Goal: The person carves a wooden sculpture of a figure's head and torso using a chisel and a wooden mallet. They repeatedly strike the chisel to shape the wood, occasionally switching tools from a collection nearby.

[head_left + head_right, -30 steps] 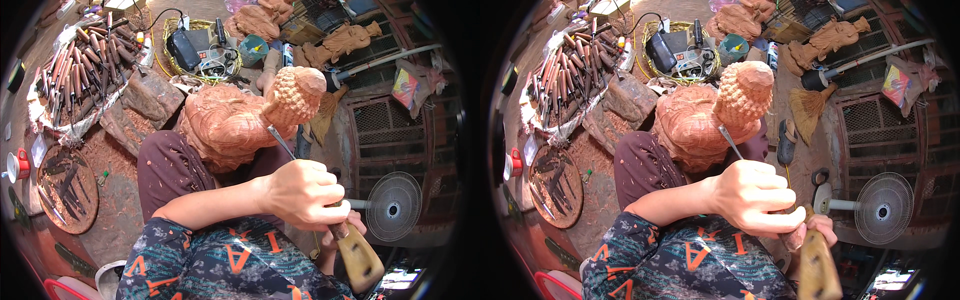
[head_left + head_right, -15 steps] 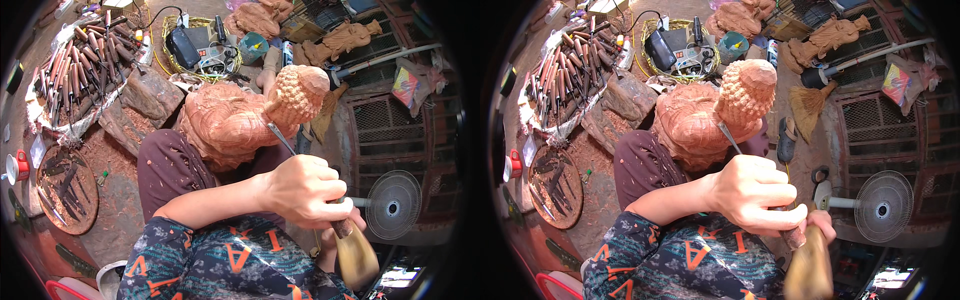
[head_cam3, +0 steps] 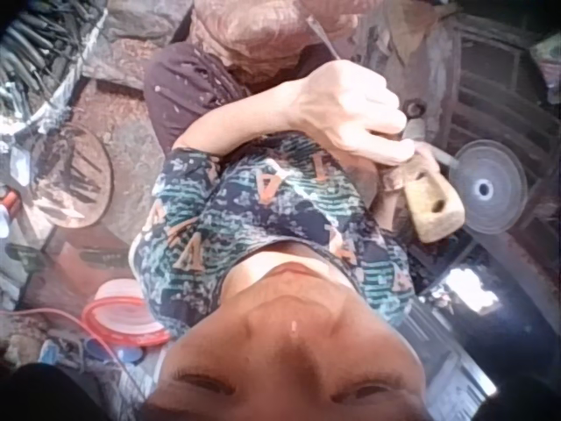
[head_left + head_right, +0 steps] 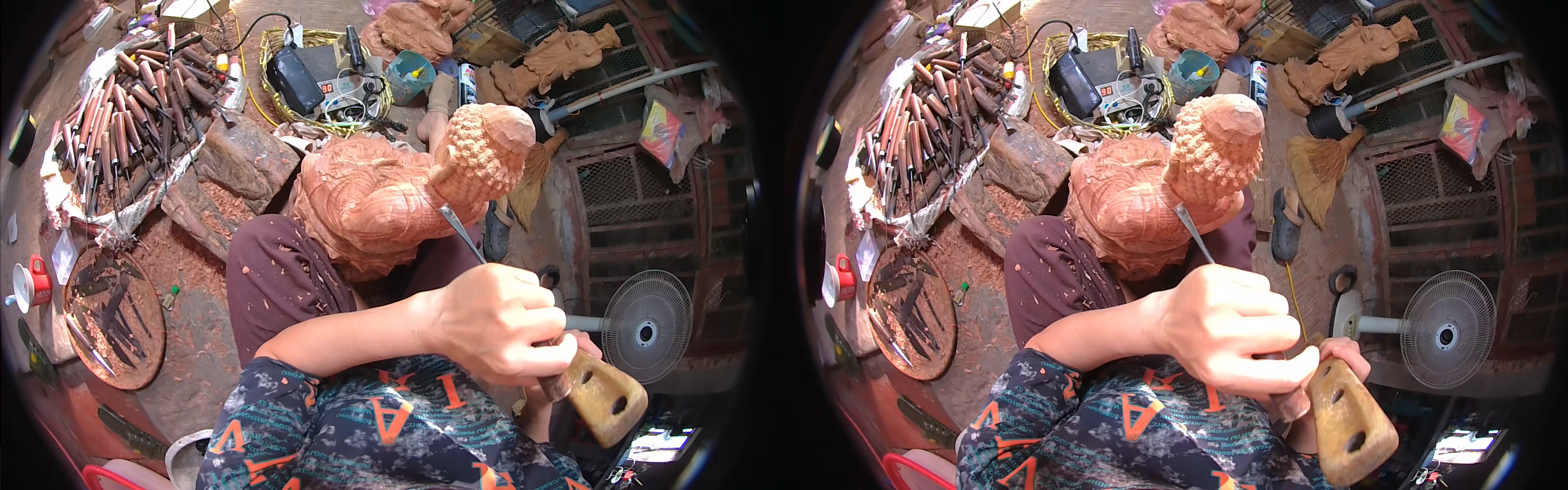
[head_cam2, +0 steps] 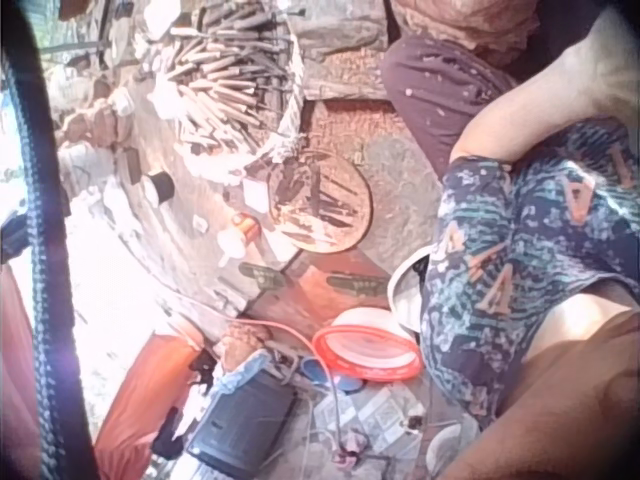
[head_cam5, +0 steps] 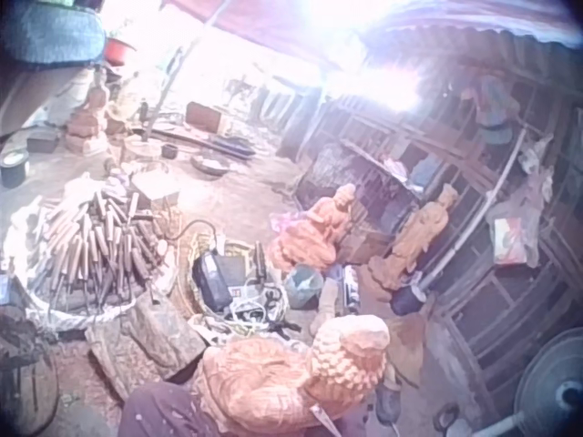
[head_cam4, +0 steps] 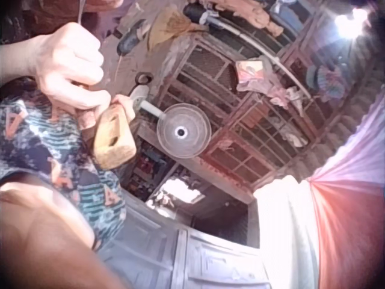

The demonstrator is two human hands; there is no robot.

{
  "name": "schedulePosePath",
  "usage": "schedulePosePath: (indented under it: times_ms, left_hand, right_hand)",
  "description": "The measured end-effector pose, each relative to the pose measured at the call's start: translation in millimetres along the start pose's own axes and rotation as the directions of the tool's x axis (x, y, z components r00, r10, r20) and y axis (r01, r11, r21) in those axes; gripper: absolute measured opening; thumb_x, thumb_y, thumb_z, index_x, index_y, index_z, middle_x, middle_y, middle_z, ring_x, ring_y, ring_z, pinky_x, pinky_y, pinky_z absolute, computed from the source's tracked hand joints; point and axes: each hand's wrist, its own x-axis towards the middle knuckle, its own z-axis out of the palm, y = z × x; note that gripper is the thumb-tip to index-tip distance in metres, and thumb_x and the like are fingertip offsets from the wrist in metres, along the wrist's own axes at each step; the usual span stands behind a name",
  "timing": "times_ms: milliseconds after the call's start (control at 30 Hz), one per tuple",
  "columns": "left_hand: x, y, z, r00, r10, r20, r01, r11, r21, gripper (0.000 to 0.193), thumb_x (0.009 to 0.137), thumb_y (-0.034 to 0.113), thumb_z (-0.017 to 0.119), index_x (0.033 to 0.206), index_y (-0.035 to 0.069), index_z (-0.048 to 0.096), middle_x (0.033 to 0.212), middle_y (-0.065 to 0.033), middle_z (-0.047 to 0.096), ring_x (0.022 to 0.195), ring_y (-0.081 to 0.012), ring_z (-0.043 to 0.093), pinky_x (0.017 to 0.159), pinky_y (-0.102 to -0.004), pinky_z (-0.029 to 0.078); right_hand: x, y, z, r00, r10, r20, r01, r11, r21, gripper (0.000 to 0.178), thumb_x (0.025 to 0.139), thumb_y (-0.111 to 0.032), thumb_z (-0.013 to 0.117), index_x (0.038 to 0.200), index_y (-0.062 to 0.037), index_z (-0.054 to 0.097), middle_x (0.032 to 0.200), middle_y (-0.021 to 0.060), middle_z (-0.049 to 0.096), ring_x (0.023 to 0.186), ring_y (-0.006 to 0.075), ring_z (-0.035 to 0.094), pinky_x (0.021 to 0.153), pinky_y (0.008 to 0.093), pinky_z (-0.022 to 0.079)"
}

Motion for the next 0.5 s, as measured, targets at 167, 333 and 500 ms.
schedulePosePath:
  times_ms: [167,333,500]
  left_hand:
    - [-0.5,-4.1,3.1,0.996,-0.018,-0.093,0.016,1.000,-0.023,0.025,0.068,0.030,0.069,0.085,0.013,0.062,0.064,0.0036,0.044,0.050,-0.0095,0.046,0.042,-0.0245,0.034]
    - [2.7,-6.0,-3.2,0.995,-0.020,-0.097,0.014,0.998,-0.062,0.021,0.069,0.028,0.073,0.084,0.014,0.065,0.061,0.0057,0.041,0.045,-0.0078,0.041,0.039,-0.0230,0.029]
    - [2.9,-8.1,-2.4,0.991,-0.017,-0.131,0.010,0.999,-0.053,0.023,0.070,0.030,0.073,0.084,0.014,0.066,0.060,0.0060,0.040,0.045,-0.0077,0.040,0.039,-0.0229,0.028]
  right_hand:
    - [-9.1,20.2,-7.0,0.993,-0.100,-0.067,0.106,0.990,0.088,0.056,0.077,-0.036,0.071,0.111,-0.0067,0.038,0.092,0.0081,0.049,0.084,0.0188,0.051,0.074,0.0341,0.044]
    - [-9.8,23.3,-5.5,0.983,-0.178,-0.044,0.178,0.984,-0.011,0.047,0.076,-0.023,0.069,0.109,-0.0064,0.038,0.087,0.0078,0.048,0.078,0.0176,0.048,0.070,0.0329,0.041]
    - [5.6,1.6,8.1,0.979,-0.153,-0.136,0.162,0.985,0.058,0.030,0.081,0.003,0.058,0.103,-0.0062,0.041,0.073,0.0056,0.042,0.066,0.0173,0.042,0.061,0.0331,0.036]
